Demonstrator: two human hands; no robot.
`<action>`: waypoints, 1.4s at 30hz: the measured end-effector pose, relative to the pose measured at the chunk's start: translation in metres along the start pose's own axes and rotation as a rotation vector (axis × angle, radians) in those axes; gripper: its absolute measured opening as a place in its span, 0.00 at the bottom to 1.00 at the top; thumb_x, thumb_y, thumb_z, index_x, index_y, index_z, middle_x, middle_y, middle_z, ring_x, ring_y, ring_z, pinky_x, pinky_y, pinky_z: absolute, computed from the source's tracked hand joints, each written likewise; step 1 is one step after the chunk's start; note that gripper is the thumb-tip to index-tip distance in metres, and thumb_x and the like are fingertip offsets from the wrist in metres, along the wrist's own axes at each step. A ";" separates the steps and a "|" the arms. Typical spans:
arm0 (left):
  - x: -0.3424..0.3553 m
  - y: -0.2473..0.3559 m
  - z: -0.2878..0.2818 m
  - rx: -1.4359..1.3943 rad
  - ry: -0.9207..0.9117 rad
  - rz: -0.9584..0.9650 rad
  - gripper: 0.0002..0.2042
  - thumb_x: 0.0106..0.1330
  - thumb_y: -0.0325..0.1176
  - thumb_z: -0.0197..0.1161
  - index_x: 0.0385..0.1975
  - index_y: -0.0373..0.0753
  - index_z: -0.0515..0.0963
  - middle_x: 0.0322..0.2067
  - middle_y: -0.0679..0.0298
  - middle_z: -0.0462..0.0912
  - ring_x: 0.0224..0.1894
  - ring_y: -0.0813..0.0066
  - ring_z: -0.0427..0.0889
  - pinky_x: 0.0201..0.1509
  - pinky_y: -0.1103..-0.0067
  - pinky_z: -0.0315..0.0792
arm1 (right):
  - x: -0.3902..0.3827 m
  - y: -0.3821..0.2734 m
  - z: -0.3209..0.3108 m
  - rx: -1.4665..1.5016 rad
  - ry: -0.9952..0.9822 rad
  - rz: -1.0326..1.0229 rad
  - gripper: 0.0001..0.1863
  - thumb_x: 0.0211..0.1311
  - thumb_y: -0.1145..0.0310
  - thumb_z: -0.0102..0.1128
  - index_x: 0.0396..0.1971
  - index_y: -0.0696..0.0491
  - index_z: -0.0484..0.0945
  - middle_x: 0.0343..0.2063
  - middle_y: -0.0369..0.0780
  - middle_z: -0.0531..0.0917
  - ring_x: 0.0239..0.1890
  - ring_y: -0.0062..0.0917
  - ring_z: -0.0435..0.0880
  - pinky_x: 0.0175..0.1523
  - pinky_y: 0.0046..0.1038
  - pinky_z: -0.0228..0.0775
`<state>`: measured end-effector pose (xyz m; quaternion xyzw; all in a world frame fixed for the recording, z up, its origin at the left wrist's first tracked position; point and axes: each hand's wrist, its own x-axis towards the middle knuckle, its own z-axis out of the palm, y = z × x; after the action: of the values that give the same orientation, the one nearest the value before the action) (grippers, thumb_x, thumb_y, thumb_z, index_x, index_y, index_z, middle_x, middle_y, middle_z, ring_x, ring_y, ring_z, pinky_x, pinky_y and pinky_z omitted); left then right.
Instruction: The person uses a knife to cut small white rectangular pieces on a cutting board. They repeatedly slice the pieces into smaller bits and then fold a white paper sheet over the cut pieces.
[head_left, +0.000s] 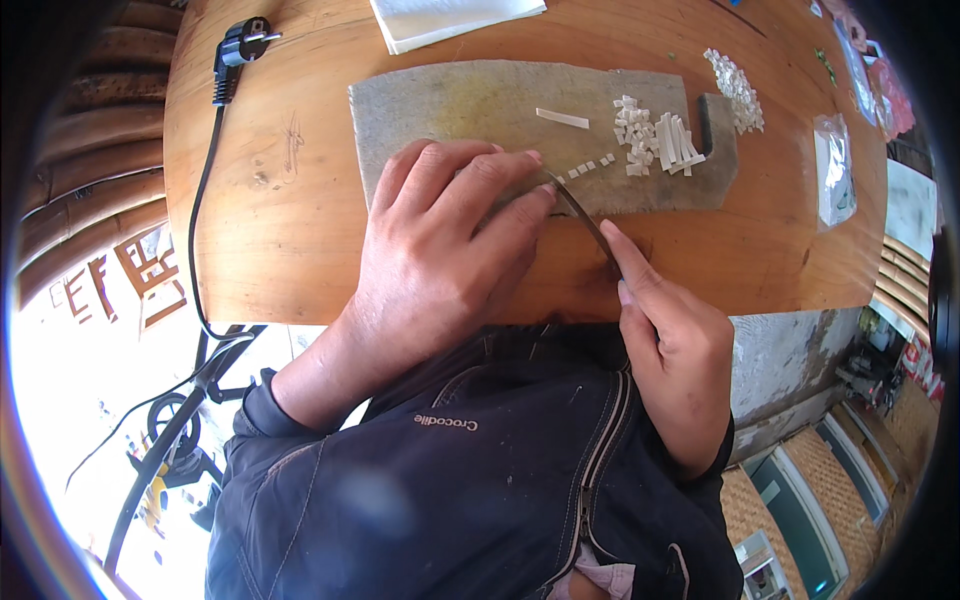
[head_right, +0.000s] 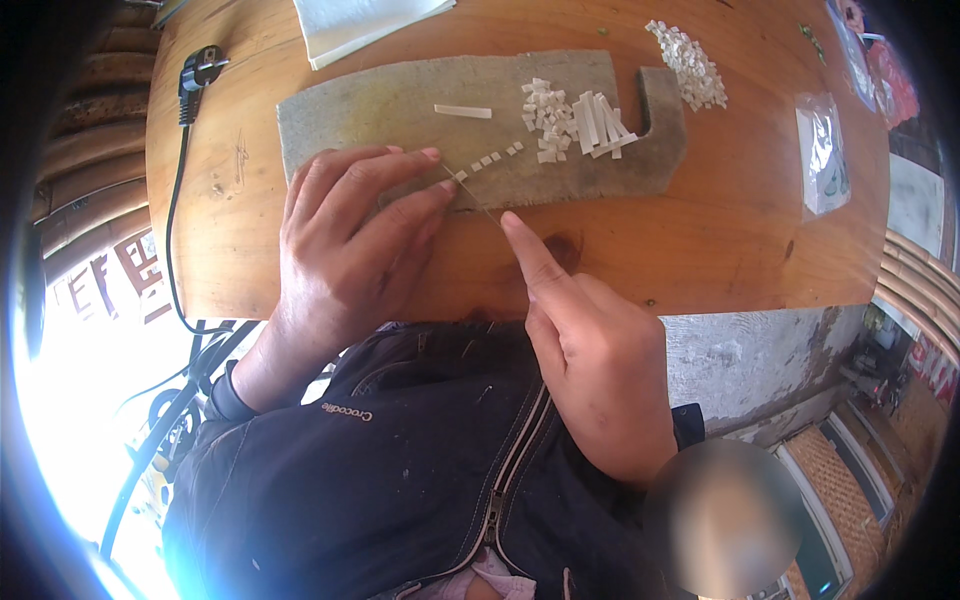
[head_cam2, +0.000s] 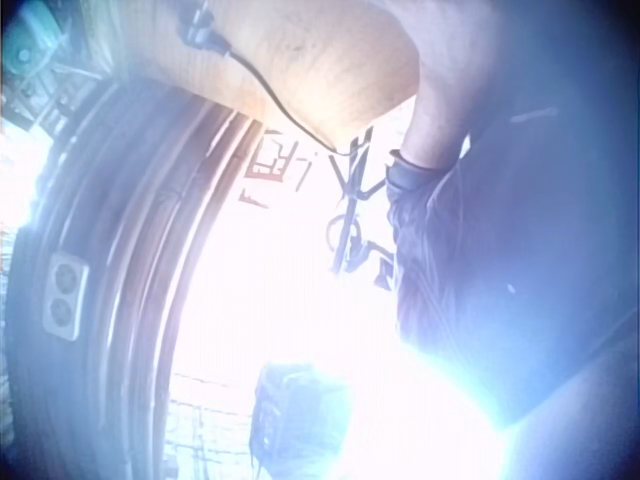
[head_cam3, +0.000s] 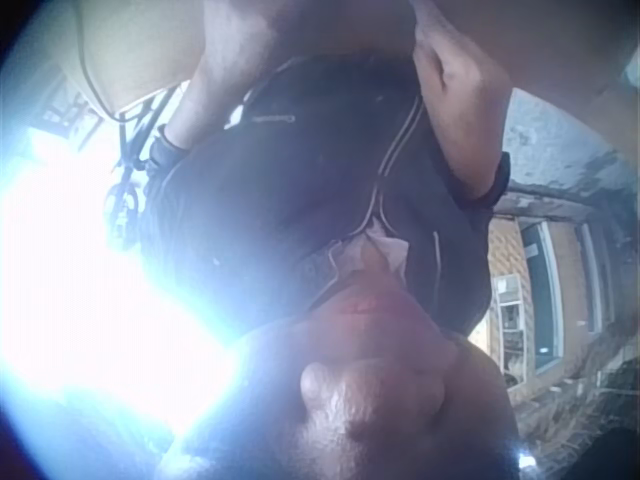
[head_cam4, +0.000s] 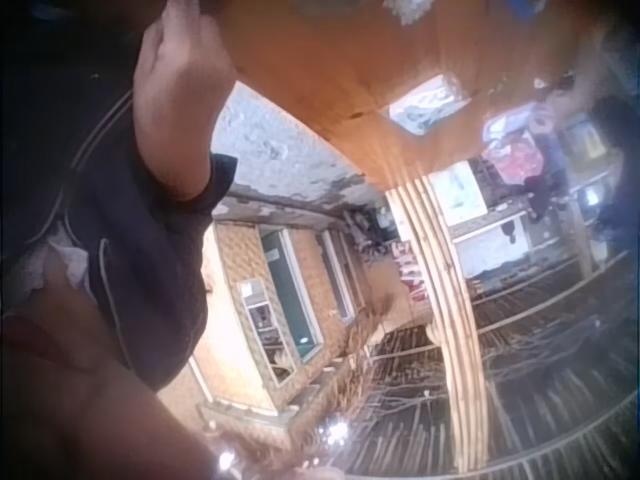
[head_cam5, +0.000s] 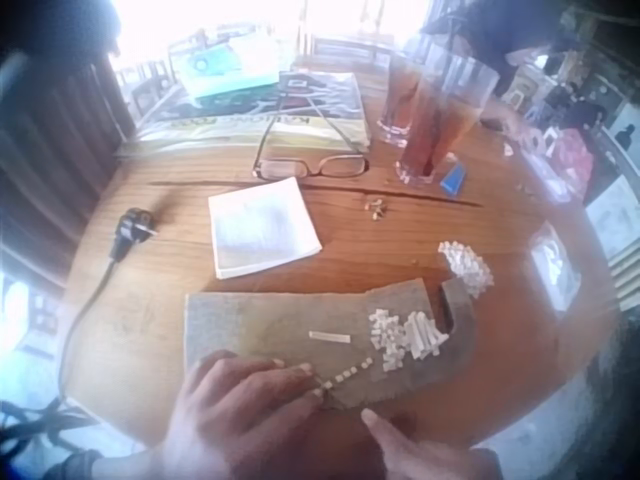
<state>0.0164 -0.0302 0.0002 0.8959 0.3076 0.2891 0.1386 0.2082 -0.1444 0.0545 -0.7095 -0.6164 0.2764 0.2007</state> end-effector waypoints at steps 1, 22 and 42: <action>0.000 0.000 0.000 -0.003 -0.001 -0.001 0.14 0.54 0.25 0.75 0.42 0.41 0.87 0.49 0.62 0.86 0.49 0.59 0.84 0.51 0.65 0.76 | 0.002 -0.002 -0.001 -0.005 -0.004 -0.001 0.33 0.58 0.84 0.63 0.66 0.48 0.79 0.22 0.46 0.76 0.22 0.34 0.77 0.32 0.35 0.72; 0.028 -0.008 -0.002 -0.155 0.039 -0.168 0.14 0.60 0.19 0.69 0.46 0.39 0.86 0.48 0.59 0.86 0.51 0.57 0.84 0.54 0.68 0.77 | 0.008 0.005 -0.008 0.216 0.038 0.202 0.27 0.64 0.82 0.61 0.63 0.51 0.81 0.31 0.52 0.84 0.23 0.30 0.79 0.35 0.30 0.74; 0.036 -0.001 0.011 -0.002 -0.038 -0.189 0.10 0.50 0.28 0.79 0.31 0.43 0.84 0.39 0.65 0.81 0.45 0.61 0.77 0.52 0.68 0.70 | 0.007 0.010 -0.018 0.285 0.021 0.198 0.30 0.62 0.84 0.60 0.65 0.51 0.79 0.29 0.50 0.84 0.25 0.29 0.80 0.37 0.26 0.74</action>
<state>0.0463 -0.0072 0.0064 0.8680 0.3878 0.2581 0.1720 0.2279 -0.1383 0.0607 -0.7338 -0.4960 0.3722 0.2776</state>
